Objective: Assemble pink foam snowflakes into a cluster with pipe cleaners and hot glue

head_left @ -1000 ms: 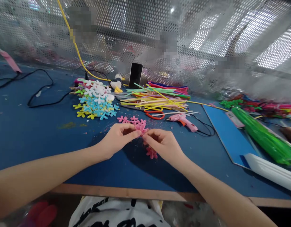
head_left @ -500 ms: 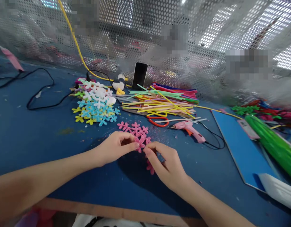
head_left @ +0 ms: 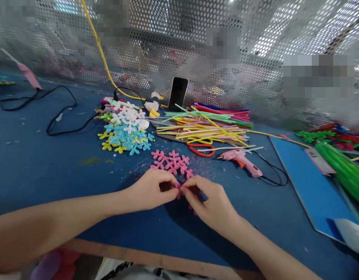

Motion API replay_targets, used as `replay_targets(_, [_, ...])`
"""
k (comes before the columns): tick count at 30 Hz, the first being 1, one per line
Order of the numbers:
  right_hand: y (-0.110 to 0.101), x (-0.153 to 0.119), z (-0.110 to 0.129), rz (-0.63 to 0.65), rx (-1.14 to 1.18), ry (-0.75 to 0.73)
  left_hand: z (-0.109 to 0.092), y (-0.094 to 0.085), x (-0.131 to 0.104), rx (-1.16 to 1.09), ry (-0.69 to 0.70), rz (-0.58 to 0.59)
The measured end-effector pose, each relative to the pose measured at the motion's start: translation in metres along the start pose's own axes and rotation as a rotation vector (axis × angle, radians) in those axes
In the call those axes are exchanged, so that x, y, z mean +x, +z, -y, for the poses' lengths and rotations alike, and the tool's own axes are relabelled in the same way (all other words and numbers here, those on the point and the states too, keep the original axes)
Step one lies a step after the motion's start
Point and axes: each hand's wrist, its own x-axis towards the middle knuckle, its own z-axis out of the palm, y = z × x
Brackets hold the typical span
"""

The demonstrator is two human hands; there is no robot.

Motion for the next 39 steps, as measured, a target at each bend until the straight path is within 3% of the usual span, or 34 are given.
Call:
replay_targets(2, [-0.010, 0.006, -0.002, 0.111, 0.043, 0.033, -0.002, -0.005, -0.004, -0.014, -0.036, 0.038])
replay_targets(5, [-0.027, 0.016, -0.012, 0.074, 0.012, 0.064, -0.004, -0.025, -0.010, 0.049, -0.045, 0.104])
replay_targets(8, [-0.038, 0.022, -0.026, 0.030, -0.005, 0.134, 0.000, -0.056, -0.013, 0.247, 0.117, 0.177])
replay_targets(11, [-0.039, 0.025, -0.037, 0.111, -0.019, 0.175, 0.012, -0.083, -0.015, 0.391, 0.171, 0.235])
replay_targets(16, [-0.032, 0.026, -0.045, 0.092, -0.091, 0.169, 0.036, -0.101, -0.020, 0.536, 0.173, 0.100])
replay_targets(22, [-0.025, 0.026, -0.049, -0.021, -0.167, 0.094, 0.049, -0.096, -0.021, 0.850, 0.246, -0.123])
replay_targets(26, [-0.021, 0.026, -0.047, -0.008, -0.202, 0.034, 0.049, -0.093, -0.021, 0.885, 0.323, -0.249])
replay_targets(30, [-0.020, 0.024, -0.045, -0.018, -0.195, 0.066, 0.048, -0.090, -0.023, 0.852, 0.370, -0.235])
replay_targets(34, [-0.025, 0.023, -0.043, -0.011, -0.120, 0.251, 0.038, -0.078, -0.027, 0.721, 0.444, -0.189])
replay_targets(39, [-0.039, 0.023, -0.033, 0.055, 0.014, 0.368, 0.012, -0.040, -0.034, 0.552, 0.473, 0.113])
